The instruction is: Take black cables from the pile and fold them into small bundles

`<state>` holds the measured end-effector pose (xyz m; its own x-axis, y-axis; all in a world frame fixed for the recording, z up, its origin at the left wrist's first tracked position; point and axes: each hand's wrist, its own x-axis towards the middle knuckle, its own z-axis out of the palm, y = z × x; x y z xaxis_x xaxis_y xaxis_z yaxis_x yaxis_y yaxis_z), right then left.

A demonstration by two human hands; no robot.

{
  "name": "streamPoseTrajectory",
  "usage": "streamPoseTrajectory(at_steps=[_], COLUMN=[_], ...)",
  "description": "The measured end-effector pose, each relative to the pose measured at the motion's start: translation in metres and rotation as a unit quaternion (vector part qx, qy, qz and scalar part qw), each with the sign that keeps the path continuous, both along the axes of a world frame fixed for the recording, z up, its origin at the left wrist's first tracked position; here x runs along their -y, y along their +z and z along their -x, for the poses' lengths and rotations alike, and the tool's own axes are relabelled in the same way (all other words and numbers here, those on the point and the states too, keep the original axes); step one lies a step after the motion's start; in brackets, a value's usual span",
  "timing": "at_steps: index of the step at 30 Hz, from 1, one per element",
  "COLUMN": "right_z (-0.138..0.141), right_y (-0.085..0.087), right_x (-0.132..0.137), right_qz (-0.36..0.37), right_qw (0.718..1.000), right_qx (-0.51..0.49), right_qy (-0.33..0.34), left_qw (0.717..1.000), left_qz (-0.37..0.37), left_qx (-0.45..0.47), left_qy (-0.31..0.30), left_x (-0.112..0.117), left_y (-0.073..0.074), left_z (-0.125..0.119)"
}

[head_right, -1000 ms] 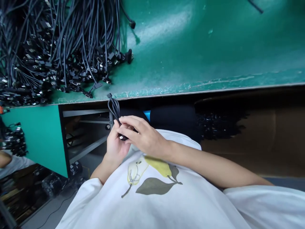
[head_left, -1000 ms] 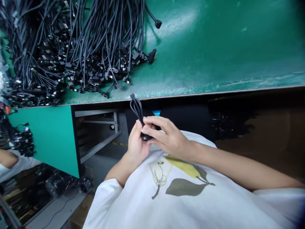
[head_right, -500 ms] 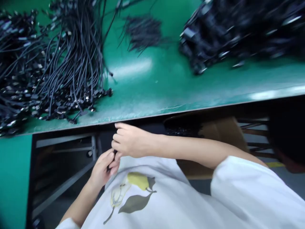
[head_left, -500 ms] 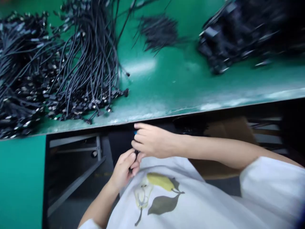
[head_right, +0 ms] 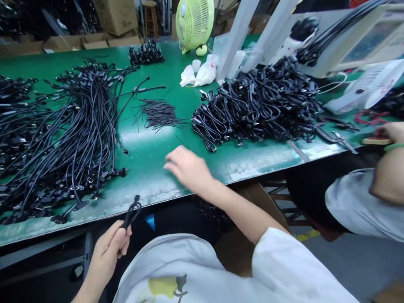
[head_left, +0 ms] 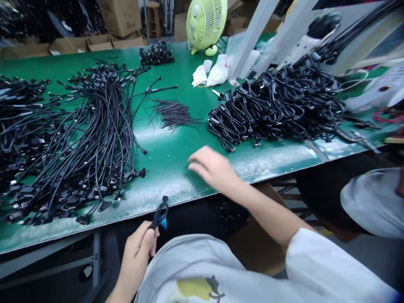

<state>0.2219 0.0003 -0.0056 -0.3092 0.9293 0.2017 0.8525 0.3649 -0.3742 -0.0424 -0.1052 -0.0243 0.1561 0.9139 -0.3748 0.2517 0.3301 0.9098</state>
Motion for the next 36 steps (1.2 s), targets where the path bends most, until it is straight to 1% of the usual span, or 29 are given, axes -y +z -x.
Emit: streamPoseTrajectory(at_steps=[1, 2, 3, 4, 6, 8, 9, 11, 12, 13, 14, 15, 17, 18, 19, 20, 21, 23, 25, 27, 29, 30, 31, 32, 33, 35, 36], right_z=[-0.015, -0.028, -0.039, -0.046, -0.053, -0.053, -0.05, -0.04, -0.032, -0.022, -0.01, 0.003, 0.031, 0.043, 0.053, 0.061, 0.067, 0.072, 0.072, 0.073, 0.074, 0.076, 0.078, 0.08, 0.082, 0.085, 0.087], right_y=[-0.004, -0.009, -0.014, -0.019, -0.024, -0.023, -0.021, -0.015, -0.014, -0.013, -0.013, -0.015, -0.022, -0.025, -0.029, -0.032, -0.034, -0.036, -0.035, -0.03, -0.025, -0.023, -0.021, -0.02, -0.02, -0.02, -0.02], right_x=[-0.011, -0.02, -0.027, -0.032, -0.037, -0.033, -0.029, -0.014, -0.005, 0.005, 0.016, 0.026, 0.045, 0.053, 0.059, 0.063, 0.066, 0.07, 0.072, 0.077, 0.082, 0.085, 0.089, 0.092, 0.095, 0.099, 0.101], right_qz=[-0.004, 0.003, 0.021, 0.043, 0.074, 0.083, 0.09, 0.136, 0.179, 0.233, 0.291, 0.345, 0.418, 0.435, 0.438, 0.429, 0.412, 0.37, 0.338, 0.335, 0.345, 0.344, 0.33, 0.299, 0.253, 0.117, 0.035], right_qw=[0.994, 0.982, 0.971, 0.964, 0.961, 0.964, 0.968, 0.973, 0.967, 0.949, 0.919, 0.881, 0.805, 0.779, 0.764, 0.762, 0.769, 0.795, 0.821, 0.841, 0.849, 0.854, 0.866, 0.885, 0.911, 0.963, 0.978], right_qx=[0.023, 0.053, 0.081, 0.1, 0.109, 0.087, 0.061, -0.044, -0.115, -0.191, -0.262, -0.324, -0.416, -0.446, -0.468, -0.481, -0.487, -0.48, -0.46, -0.425, -0.395, -0.381, -0.363, -0.338, -0.303, -0.201, -0.138], right_qy=[-0.107, -0.183, -0.225, -0.241, -0.242, -0.236, -0.228, -0.18, -0.139, -0.091, -0.04, 0.006, 0.064, 0.075, 0.073, 0.061, 0.045, 0.014, 0.001, 0.021, 0.065, 0.087, 0.102, 0.112, 0.12, 0.138, 0.153], left_qw=[0.999, 0.996, 0.993, 0.989, 0.983, 0.977, 0.973, 0.961, 0.954, 0.946, 0.939, 0.932, 0.926, 0.927, 0.93, 0.933, 0.934, 0.93, 0.923, 0.918, 0.918, 0.922, 0.93, 0.944, 0.96, 0.985, 0.989], left_qz=[0.029, 0.051, 0.068, 0.078, 0.086, 0.092, 0.096, 0.109, 0.115, 0.122, 0.13, 0.136, 0.138, 0.133, 0.127, 0.12, 0.115, 0.113, 0.115, 0.12, 0.124, 0.118, 0.101, 0.073, 0.036, -0.055, -0.1], left_qx=[0.035, 0.067, 0.095, 0.119, 0.157, 0.192, 0.21, 0.252, 0.275, 0.297, 0.317, 0.335, 0.352, 0.35, 0.343, 0.338, 0.335, 0.347, 0.366, 0.376, 0.377, 0.37, 0.352, 0.321, 0.278, 0.165, 0.108], left_qy=[0.015, 0.025, 0.031, 0.033, 0.025, 0.015, 0.014, 0.023, 0.029, 0.032, 0.031, 0.026, 0.02, 0.024, 0.031, 0.04, 0.047, 0.047, 0.042, 0.04, 0.026, 0.016, 0.007, 0.003, 0.002, 0.008, 0.01], left_x=[-0.002, -0.004, -0.006, -0.008, -0.012, -0.016, -0.017, -0.018, -0.018, -0.018, -0.018, -0.018, -0.018, -0.017, -0.016, -0.014, -0.012, -0.008, -0.004, 0.0, 0.004, 0.006, 0.009, 0.012, 0.015, 0.02, 0.023], left_y=[-0.001, -0.003, -0.004, -0.006, -0.009, -0.01, -0.01, -0.009, -0.008, -0.007, -0.006, -0.006, -0.007, -0.008, -0.009, -0.01, -0.01, -0.009, -0.008, -0.008, -0.008, -0.009, -0.01, -0.011, -0.012, -0.016, -0.019], left_z=[-0.001, -0.002, -0.004, -0.007, -0.015, -0.022, -0.025, -0.031, -0.033, -0.035, -0.037, -0.037, -0.036, -0.034, -0.032, -0.029, -0.026, -0.02, -0.017, -0.015, -0.014, -0.014, -0.013, -0.013, -0.012, -0.011, -0.011])
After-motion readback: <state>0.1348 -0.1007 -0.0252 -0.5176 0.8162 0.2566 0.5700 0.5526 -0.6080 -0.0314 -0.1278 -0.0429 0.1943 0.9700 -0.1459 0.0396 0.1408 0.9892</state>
